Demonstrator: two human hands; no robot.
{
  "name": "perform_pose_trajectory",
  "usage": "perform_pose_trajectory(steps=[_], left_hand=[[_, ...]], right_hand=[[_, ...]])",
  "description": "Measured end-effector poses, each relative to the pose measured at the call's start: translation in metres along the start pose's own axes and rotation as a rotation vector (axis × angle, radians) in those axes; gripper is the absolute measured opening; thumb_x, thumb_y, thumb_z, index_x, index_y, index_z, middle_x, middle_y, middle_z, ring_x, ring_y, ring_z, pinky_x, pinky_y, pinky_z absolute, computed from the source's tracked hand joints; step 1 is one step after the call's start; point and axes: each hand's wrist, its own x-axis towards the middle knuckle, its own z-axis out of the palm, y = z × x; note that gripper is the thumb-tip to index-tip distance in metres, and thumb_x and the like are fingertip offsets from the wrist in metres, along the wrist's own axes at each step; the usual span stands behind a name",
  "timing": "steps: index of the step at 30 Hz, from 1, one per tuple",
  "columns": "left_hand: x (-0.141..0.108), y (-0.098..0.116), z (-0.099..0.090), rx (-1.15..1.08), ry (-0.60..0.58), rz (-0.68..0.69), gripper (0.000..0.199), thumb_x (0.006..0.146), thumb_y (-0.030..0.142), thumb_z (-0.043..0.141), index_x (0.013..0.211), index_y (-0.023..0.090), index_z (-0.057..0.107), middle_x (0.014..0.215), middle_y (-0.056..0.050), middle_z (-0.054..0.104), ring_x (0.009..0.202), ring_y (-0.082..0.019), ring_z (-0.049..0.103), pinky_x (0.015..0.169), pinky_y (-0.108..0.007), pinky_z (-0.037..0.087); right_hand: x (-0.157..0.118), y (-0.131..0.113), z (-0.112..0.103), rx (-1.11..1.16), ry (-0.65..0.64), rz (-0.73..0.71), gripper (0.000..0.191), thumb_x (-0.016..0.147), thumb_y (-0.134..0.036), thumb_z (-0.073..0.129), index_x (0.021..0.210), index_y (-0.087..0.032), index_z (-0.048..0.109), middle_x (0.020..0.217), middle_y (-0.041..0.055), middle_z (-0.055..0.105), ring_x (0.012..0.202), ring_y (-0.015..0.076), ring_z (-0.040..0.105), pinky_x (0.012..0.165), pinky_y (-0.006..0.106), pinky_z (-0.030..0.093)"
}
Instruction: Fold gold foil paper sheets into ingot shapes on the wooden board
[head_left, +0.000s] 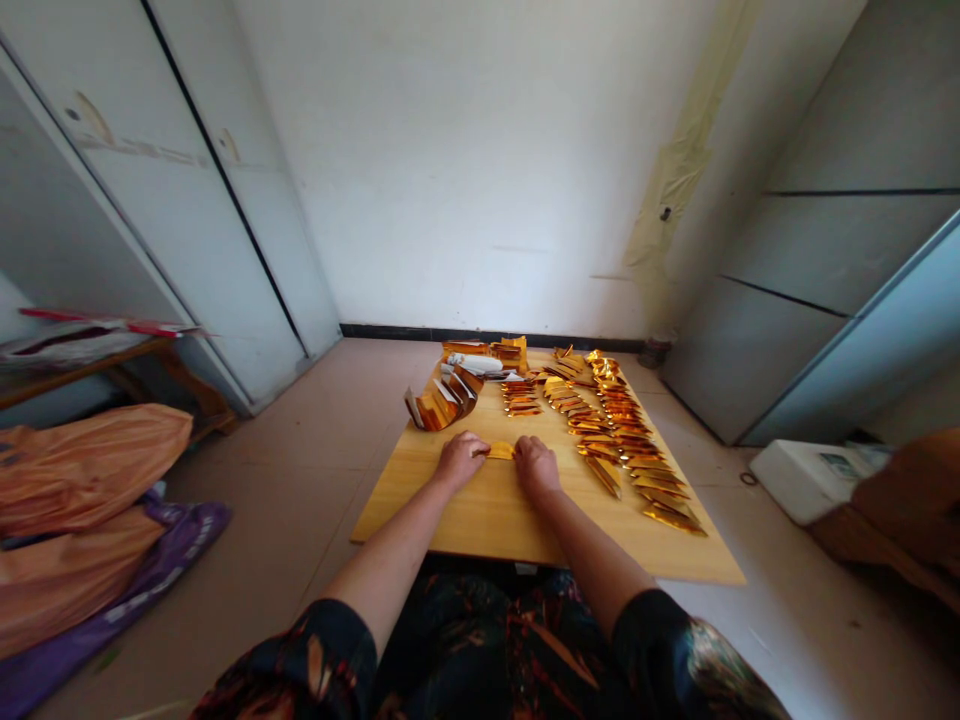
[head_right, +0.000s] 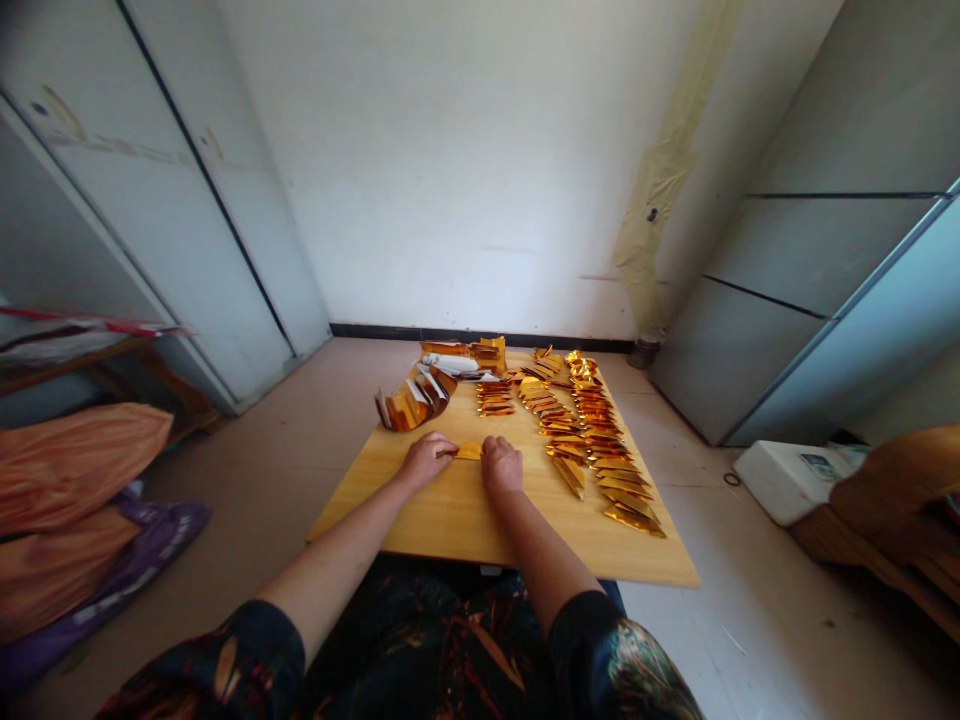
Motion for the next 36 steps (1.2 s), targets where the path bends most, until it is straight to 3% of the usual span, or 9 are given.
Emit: perform_pose_trajectory(steps=[5,12,21,28,36], left_hand=[[-0.002,0.001,0.001,-0.025,0.027,-0.016,0.032,0.071,0.007,0.057,0.096,0.022,0.071,0.094,-0.002,0.069,0.09,-0.015,0.061,0.085,-0.026,0.048],[-0.001,0.006,0.001,-0.013,0.029,-0.101,0.039,0.068,0.002,0.052,0.1,0.02,0.069,0.092,-0.002,0.069,0.086,-0.014,0.06,0.082,-0.026,0.047],[-0.003,0.012,-0.001,-0.054,0.072,-0.187,0.023,0.066,0.001,0.055,0.078,0.017,0.066,0.078,0.0,0.065,0.073,-0.011,0.057,0.069,-0.021,0.043],[-0.002,0.008,-0.004,0.028,0.033,-0.104,0.016,0.07,0.005,0.057,0.073,0.018,0.066,0.077,0.0,0.064,0.077,-0.012,0.057,0.072,-0.022,0.042],[-0.01,0.005,-0.012,0.165,-0.002,0.094,0.009,0.073,0.017,0.062,0.076,0.02,0.071,0.082,-0.004,0.065,0.084,-0.017,0.057,0.078,-0.028,0.043]], right_hand=[[0.0,-0.001,0.0,0.022,0.002,0.008,0.014,0.092,-0.024,0.046,0.095,-0.02,0.058,0.097,0.0048,0.063,0.089,0.0149,0.058,0.07,0.025,0.032],[-0.001,-0.001,-0.003,0.111,-0.005,0.016,0.025,0.091,-0.021,0.043,0.111,-0.019,0.059,0.105,0.0081,0.064,0.098,0.0163,0.058,0.078,0.024,0.035],[-0.001,0.005,0.0,0.206,0.03,-0.016,0.024,0.088,-0.018,0.043,0.103,-0.019,0.062,0.102,0.0056,0.066,0.095,0.0149,0.059,0.079,0.023,0.036],[-0.006,0.007,-0.005,0.2,0.035,-0.084,0.02,0.077,-0.011,0.049,0.089,-0.019,0.063,0.091,0.0037,0.065,0.086,0.0153,0.057,0.075,0.022,0.036],[-0.01,0.006,-0.01,0.097,0.003,-0.169,0.025,0.085,-0.015,0.045,0.095,-0.021,0.067,0.096,0.0059,0.064,0.091,0.0164,0.057,0.078,0.023,0.036]])
